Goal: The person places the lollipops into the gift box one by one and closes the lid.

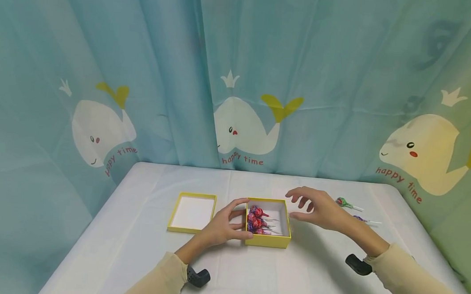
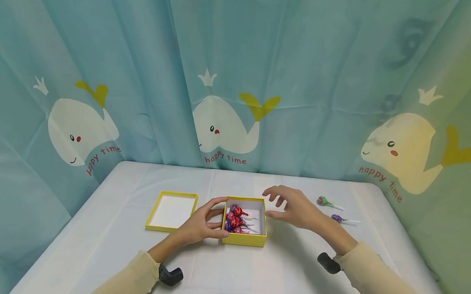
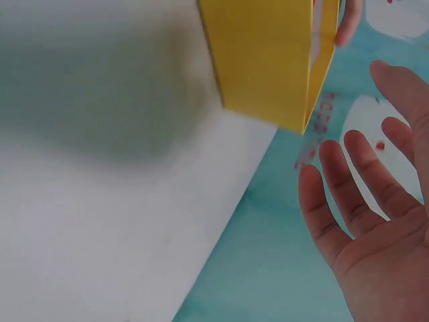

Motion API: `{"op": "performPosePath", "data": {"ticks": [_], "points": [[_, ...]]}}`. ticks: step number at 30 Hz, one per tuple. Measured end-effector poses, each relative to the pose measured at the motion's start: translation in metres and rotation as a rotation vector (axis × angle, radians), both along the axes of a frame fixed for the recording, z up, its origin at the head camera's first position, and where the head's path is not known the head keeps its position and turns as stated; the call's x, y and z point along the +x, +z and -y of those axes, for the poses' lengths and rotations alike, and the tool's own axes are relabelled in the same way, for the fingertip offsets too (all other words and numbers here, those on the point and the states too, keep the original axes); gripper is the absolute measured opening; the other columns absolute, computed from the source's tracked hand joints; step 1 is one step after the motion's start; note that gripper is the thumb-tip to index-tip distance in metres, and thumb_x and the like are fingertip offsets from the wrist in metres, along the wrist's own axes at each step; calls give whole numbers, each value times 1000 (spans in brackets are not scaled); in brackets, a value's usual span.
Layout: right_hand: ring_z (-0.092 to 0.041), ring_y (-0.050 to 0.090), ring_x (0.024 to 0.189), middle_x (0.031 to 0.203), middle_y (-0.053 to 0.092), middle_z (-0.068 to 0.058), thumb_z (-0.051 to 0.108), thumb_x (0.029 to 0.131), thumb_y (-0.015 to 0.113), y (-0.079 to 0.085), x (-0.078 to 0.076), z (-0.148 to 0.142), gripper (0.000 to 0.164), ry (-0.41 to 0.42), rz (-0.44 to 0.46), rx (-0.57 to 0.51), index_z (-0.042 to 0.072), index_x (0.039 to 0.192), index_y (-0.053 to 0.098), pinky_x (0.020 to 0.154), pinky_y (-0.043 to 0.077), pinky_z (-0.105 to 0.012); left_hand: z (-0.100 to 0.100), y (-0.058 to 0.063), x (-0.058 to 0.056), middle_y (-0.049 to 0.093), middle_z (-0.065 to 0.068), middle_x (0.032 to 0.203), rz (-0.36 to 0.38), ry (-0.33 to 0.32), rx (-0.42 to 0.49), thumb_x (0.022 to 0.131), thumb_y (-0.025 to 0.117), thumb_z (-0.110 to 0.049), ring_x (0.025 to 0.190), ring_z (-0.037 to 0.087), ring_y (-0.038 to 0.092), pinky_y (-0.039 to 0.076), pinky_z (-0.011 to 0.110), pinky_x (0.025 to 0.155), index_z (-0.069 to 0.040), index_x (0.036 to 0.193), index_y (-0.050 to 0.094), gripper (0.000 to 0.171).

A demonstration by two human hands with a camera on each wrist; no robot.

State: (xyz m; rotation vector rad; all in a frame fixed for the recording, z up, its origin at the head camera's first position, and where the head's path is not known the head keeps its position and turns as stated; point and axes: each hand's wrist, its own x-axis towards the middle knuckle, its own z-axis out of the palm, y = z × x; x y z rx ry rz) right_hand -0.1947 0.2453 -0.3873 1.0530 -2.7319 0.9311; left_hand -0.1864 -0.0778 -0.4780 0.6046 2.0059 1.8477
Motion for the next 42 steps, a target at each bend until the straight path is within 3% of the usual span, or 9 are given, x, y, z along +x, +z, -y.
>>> {"op": "performPosePath", "data": {"ticks": [6,14,22,27,34,37,42], "points": [[-11,65,84,101,65,8,17,83,88,0,2,-28,43,-56,-64,6,16,122,68,65,61,-33,0,1,-1,27,12,165,-1,-6,6,82,88,-9,148,33,37,52,35,106,-25,157,38,91],[-19,68,80,98,66,6,12,81,88,-1,4,-56,44,-124,-130,14,15,121,68,63,60,-30,0,4,-2,26,13,165,-4,-6,10,81,89,-8,148,34,38,53,36,105,-23,157,39,92],[-8,65,77,96,67,5,10,79,90,-9,-2,-78,45,-184,-180,11,14,118,69,61,58,-25,0,4,-1,27,13,165,-7,-6,6,81,88,-8,147,33,39,53,35,105,-24,156,39,92],[-5,65,80,99,70,2,12,81,89,-15,-8,-90,43,-209,-164,20,13,119,69,63,59,-30,1,3,-1,27,12,165,-14,-9,1,81,88,-8,147,33,39,53,35,105,-22,157,38,92],[-32,68,93,106,72,-11,17,85,86,-26,-17,-109,43,-280,-69,94,6,123,67,77,59,-50,2,2,0,27,11,165,-13,-9,-3,82,89,-10,148,33,38,52,35,106,-23,157,38,92],[-37,66,96,110,71,-17,17,86,85,-32,-22,-118,46,-303,-27,128,2,124,65,80,57,-57,2,1,0,27,12,165,-9,-8,2,81,89,-11,148,34,37,52,35,106,-24,157,38,92],[-40,66,97,113,69,-23,18,85,85,-40,-31,-128,54,-323,37,200,0,130,61,80,57,-59,2,1,0,27,11,166,-13,-4,2,81,89,-11,148,33,38,52,35,105,-25,156,39,92]]}}
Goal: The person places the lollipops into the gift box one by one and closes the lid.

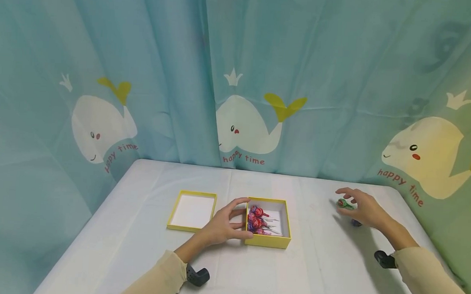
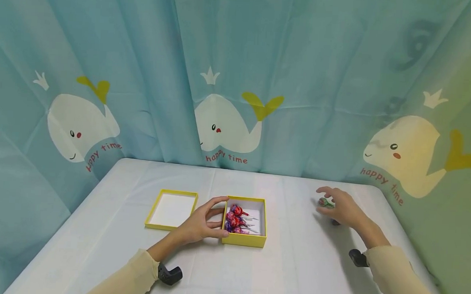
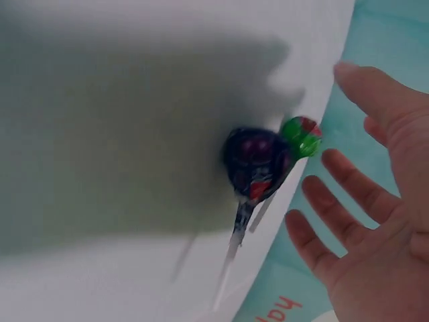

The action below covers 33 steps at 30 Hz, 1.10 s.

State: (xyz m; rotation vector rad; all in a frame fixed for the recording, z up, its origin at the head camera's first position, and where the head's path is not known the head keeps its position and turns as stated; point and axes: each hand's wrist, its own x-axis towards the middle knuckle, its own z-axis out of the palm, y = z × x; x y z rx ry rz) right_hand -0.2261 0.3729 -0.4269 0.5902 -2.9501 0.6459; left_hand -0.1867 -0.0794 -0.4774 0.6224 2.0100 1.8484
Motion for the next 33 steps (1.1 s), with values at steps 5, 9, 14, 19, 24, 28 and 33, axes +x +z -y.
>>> {"op": "performPosePath", "data": {"ticks": [5,9,14,19,24,28,33], "points": [[-40,66,94,110,67,-24,19,85,85,-4,-5,-4,59,-28,65,35,-1,132,58,76,58,-57,-1,1,1,28,13,165,0,4,-4,81,89,-8,147,33,39,53,33,105,-23,157,38,92],[-34,66,88,102,67,-19,17,85,85,-6,-9,-5,55,-49,76,46,-1,130,59,70,59,-49,-1,1,1,29,13,164,1,7,-7,81,89,-8,147,33,39,53,33,104,-22,157,38,93],[-26,63,82,95,67,-11,14,86,82,-8,-12,-7,46,-66,81,46,-1,125,62,64,54,-37,-1,1,2,30,13,164,-7,8,-12,81,89,-8,147,33,40,53,34,104,-21,157,37,93],[-25,62,80,91,66,-10,12,86,80,-11,-13,-9,39,-75,83,43,-1,120,64,63,53,-36,-1,1,1,30,12,164,-5,10,-15,81,89,-9,147,32,40,53,33,104,-23,157,38,92],[-25,63,80,90,66,-10,12,88,78,-15,-15,-9,30,-90,72,54,0,113,67,63,53,-37,-1,1,1,29,11,164,-7,10,-16,81,89,-10,146,32,40,54,34,104,-23,157,39,92],[-26,65,79,88,67,-9,10,88,77,-17,-16,-11,26,-88,51,54,0,111,68,64,55,-39,-1,1,1,29,10,164,-9,11,-17,81,89,-10,146,32,40,54,34,104,-23,157,39,92],[-24,65,77,87,66,-7,9,89,75,-21,-18,-12,23,-87,28,43,1,110,68,62,55,-37,-1,1,1,29,10,164,-5,13,-12,80,89,-9,146,33,40,54,34,104,-24,156,39,92]]}}
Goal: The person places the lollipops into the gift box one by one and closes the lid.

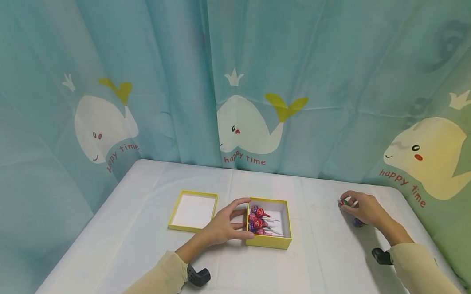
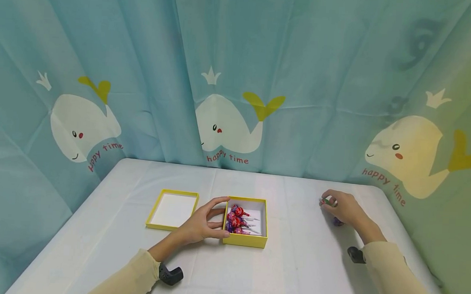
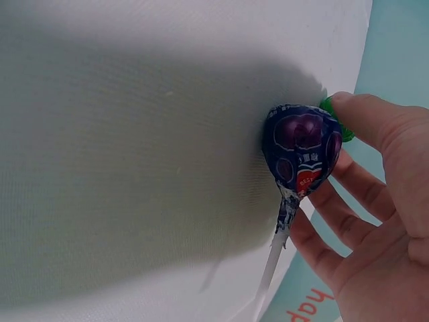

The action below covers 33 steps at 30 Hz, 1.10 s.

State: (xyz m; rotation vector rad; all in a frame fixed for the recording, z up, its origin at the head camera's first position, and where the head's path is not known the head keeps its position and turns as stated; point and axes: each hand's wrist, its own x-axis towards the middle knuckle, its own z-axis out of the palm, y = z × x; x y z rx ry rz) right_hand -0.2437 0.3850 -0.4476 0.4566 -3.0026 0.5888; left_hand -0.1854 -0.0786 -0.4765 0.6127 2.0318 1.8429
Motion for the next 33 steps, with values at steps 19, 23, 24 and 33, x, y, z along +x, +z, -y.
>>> {"op": "performPosePath", "data": {"ticks": [19,23,24,33], "points": [[-33,69,83,91,69,-14,9,91,74,6,3,4,21,-3,36,-5,0,109,69,69,61,-50,0,1,1,29,14,164,7,-1,7,81,89,-9,146,33,40,53,34,104,-23,157,39,92],[-33,69,84,92,69,-15,7,90,74,8,2,4,20,-3,52,-10,0,109,69,70,61,-51,0,1,1,29,15,164,6,0,9,81,89,-9,146,34,41,53,34,104,-23,156,39,92],[-33,69,84,93,69,-14,7,90,75,9,2,4,20,-3,58,-11,1,109,69,70,61,-51,0,1,1,29,15,164,6,0,8,81,89,-8,146,33,41,53,33,104,-23,156,39,92],[-23,68,82,90,69,-3,7,88,76,22,6,9,20,61,68,-30,6,106,69,67,58,-37,0,0,1,29,11,165,-1,7,-6,81,89,-8,146,32,41,54,32,103,-24,156,40,91]]}}
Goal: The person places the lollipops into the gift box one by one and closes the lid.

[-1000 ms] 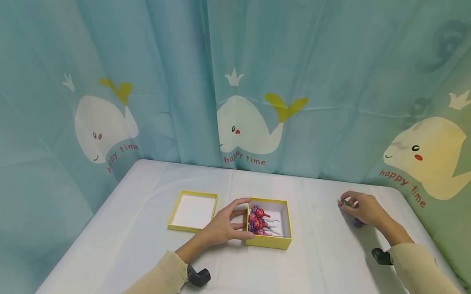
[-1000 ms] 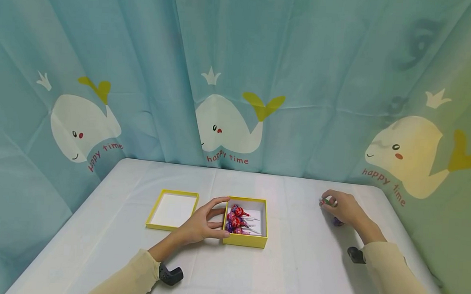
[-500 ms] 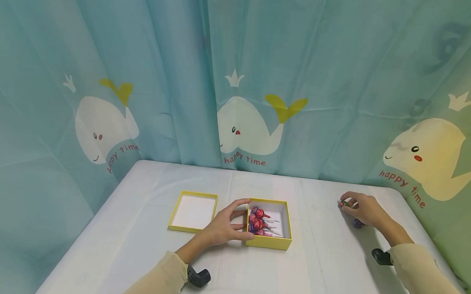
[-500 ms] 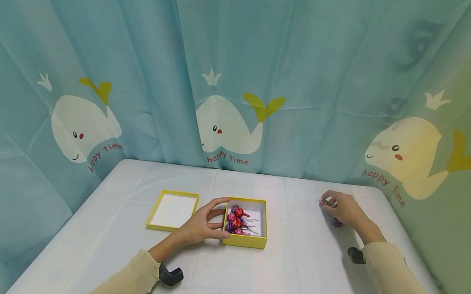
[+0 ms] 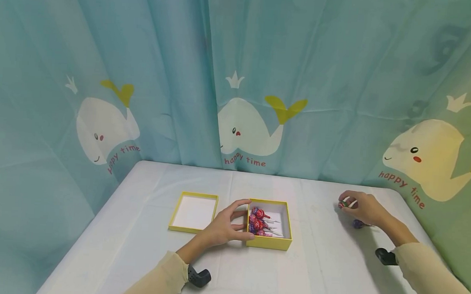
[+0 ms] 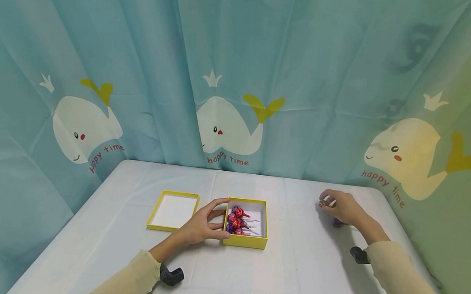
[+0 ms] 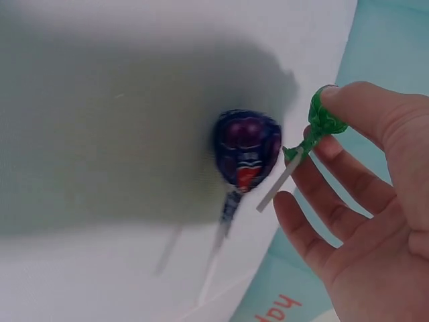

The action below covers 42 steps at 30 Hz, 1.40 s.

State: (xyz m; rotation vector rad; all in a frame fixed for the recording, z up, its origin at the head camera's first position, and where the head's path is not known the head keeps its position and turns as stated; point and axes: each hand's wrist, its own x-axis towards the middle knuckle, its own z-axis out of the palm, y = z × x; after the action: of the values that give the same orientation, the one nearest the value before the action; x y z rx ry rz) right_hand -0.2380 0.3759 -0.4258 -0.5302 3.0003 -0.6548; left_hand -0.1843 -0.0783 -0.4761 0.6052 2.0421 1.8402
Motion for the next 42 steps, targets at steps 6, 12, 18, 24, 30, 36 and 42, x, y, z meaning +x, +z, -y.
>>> {"op": "performPosePath", "data": {"ticks": [6,12,18,24,30,36,42], "points": [[-16,67,81,90,70,1,5,87,79,14,4,6,21,78,-45,-21,9,105,69,63,56,-27,0,0,-1,28,12,165,0,0,0,81,89,-8,146,32,40,53,33,104,-24,156,39,91],[-14,69,80,92,72,2,5,86,81,30,7,15,22,132,-79,-53,11,104,70,66,57,-27,0,0,-2,28,11,165,-6,-7,0,81,89,-9,146,32,40,53,33,104,-23,156,39,91],[-14,71,80,94,74,0,7,88,80,42,9,24,20,177,-91,-102,10,106,70,68,59,-28,-1,0,-4,27,12,165,-18,-14,3,81,89,-10,146,34,41,54,33,103,-21,156,39,91],[-11,71,82,96,75,1,10,91,78,52,9,36,19,179,-59,-145,13,107,70,69,60,-27,-1,1,-3,27,12,165,-14,-10,-2,80,89,-8,146,33,41,54,32,103,-21,156,39,92],[-11,71,83,98,74,1,7,90,79,62,9,55,21,193,-46,-181,12,109,71,67,60,-27,-1,1,-2,28,13,164,-15,-11,2,80,89,-8,146,34,40,54,33,103,-21,156,39,92],[-11,70,86,101,72,5,7,89,79,74,11,78,21,215,-57,-182,13,109,73,71,61,-27,0,0,-1,30,13,164,-5,-5,2,80,89,-10,146,33,40,54,32,103,-25,156,40,91],[-11,70,85,101,72,6,7,89,79,82,11,100,21,251,-61,-197,16,108,73,73,62,-28,0,0,-1,30,13,163,-6,-2,-2,81,89,-10,146,33,40,54,33,103,-25,156,40,91]]}}
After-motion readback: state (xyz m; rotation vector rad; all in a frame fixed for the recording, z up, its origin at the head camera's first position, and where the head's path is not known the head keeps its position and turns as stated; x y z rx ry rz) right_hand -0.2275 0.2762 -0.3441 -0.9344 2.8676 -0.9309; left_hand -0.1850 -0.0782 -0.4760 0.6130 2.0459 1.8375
